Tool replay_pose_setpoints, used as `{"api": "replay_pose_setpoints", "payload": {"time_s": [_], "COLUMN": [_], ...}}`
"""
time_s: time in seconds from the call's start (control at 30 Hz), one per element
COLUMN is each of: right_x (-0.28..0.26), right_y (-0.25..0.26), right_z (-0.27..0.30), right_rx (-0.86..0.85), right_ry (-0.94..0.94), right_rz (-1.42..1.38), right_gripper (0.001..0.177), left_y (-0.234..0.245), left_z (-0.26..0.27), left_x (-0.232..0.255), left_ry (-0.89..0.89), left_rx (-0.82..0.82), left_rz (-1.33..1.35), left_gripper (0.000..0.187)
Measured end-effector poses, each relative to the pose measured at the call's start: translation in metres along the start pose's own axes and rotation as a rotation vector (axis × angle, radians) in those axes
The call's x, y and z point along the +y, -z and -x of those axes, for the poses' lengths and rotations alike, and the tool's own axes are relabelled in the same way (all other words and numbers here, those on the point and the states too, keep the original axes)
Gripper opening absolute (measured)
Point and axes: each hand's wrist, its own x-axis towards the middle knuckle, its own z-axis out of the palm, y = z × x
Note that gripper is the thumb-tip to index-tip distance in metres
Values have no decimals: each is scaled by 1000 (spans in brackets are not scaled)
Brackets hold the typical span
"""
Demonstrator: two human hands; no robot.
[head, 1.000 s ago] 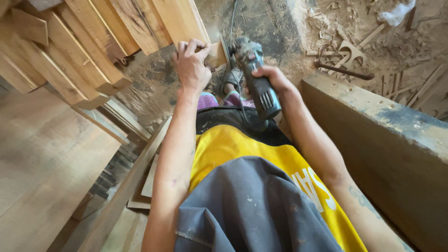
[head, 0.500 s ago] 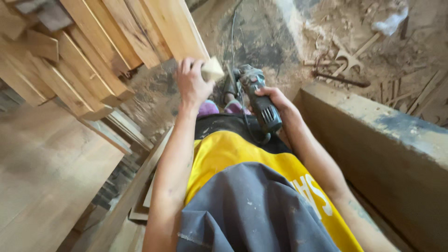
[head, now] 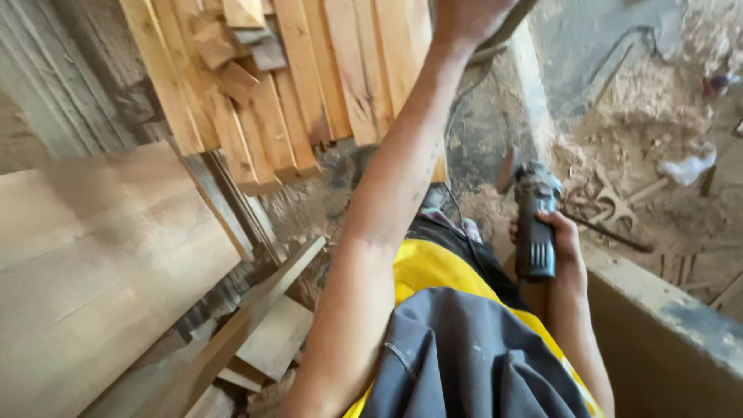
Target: The person sands the surfaces of small wooden pyramid blocks using an angle grinder, picking up and rotating each block by hand while applying the rotating sanding disc.
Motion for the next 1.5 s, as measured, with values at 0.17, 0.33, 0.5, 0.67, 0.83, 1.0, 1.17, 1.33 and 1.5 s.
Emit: {"api": "replay_pose_setpoints", "payload": {"time_s": [0.17,0.33,0.5,0.67,0.83,1.0,1.17,1.33,1.5], "right_x": [19,48,69,77,80,63,25,-31,-52], "right_y": [-28,-48,-64,-85,-91,-84,-60,-45,-34], "right_z": [15,41,85,94,91,88,84,88,87], "right_rx": [-80,-71,25,98,-30,-97,-197,-167,-153], "right_ry": [149,252,273,447,392,358,298,391,500], "right_rz": [-123,-339,-421,-407,-530,-493,-359,-140,233], "right_gripper": [62,62,63,64,65,65,65,64,66], "left_y": [102,199,252,267,259,243,164,10,-91], "left_z": [25,45,63,67,79,107,134,157,198], "left_x": [-15,-77,-122,-147,-144,-115,-60,15,31], "left_ry": [-60,48,354,465,422,340,115,44,117], "left_rx": [297,494,268,178,182,399,590,357,389], "left_rz": [-146,-555,-748,-805,-861,-831,-357,-228,-139], "left_gripper": [64,63,73,32,38,41,58,67,63]}}
